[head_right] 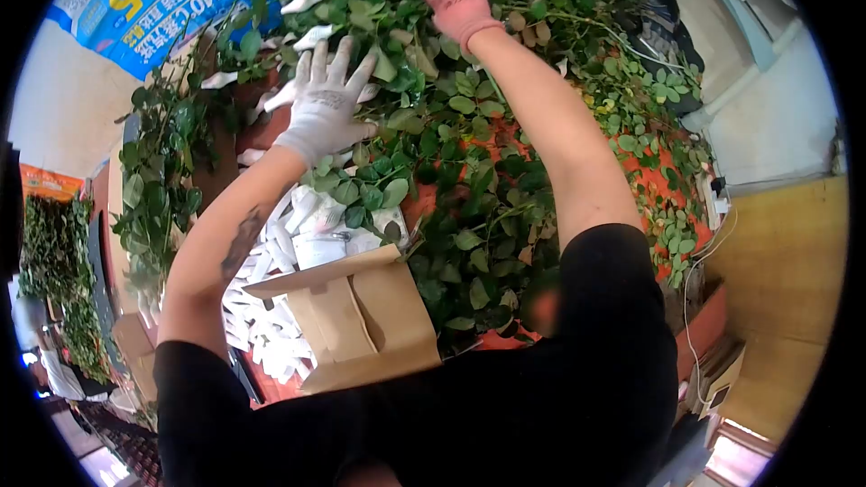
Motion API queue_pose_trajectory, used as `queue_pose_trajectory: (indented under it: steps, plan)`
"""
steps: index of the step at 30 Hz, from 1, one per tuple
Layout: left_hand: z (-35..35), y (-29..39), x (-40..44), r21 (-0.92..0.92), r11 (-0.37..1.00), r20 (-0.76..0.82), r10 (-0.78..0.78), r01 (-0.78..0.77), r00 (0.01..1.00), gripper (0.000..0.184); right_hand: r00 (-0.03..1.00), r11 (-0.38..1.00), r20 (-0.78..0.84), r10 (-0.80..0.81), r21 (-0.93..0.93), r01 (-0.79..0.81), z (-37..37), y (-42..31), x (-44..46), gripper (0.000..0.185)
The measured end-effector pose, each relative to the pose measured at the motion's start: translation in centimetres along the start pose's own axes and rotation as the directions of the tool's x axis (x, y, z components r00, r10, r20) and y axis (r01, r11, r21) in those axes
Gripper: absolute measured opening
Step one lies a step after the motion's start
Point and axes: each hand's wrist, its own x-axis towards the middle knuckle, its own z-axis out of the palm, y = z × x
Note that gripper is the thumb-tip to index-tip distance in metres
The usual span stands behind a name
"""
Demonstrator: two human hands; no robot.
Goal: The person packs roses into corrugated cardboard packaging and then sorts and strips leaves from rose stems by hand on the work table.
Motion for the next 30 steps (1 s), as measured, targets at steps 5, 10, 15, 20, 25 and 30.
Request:
queue_pose_trajectory:
  steps: [5,10,15,20,25,30]
  plan:
    - [3.5,-4.0,3.0,0.107,0.993,-0.246,-0.024,0.052,0.969,0.074,0.996,0.966,0.061,0.063,-0.255,-0.046,-1.1,-0.5,2.3,0.046]
    - [5.1,-8.0,2.9,-0.028,0.987,0.103,-0.157,0.160,0.982,0.066,0.976,0.980,0.194,-0.100,-0.153,0.131,1.4,-1.3,-0.6,0.055]
    - [8.3,-9.1,-1.1,-0.159,0.935,0.493,-0.204,0.318,0.846,0.052,0.931,0.971,0.326,-0.165,-0.114,0.211,3.4,-1.2,-4.6,0.057]
    - [8.0,-9.3,-6.5,-0.472,0.816,0.221,-0.258,0.334,0.941,0.027,0.966,0.995,0.252,-0.050,-0.072,0.070,1.3,1.1,-5.6,0.055]
    - [6.6,-5.0,-8.7,-0.465,0.859,0.365,-0.031,0.211,0.931,0.044,0.994,1.000,-0.107,0.009,-0.023,-0.012,-2.9,2.8,-4.0,0.052]
    - [6.3,-1.9,-9.3,-0.314,0.949,0.361,0.078,0.042,0.929,0.049,0.968,0.992,-0.249,-0.024,-0.127,-0.008,-6.3,11.3,-1.4,0.046]
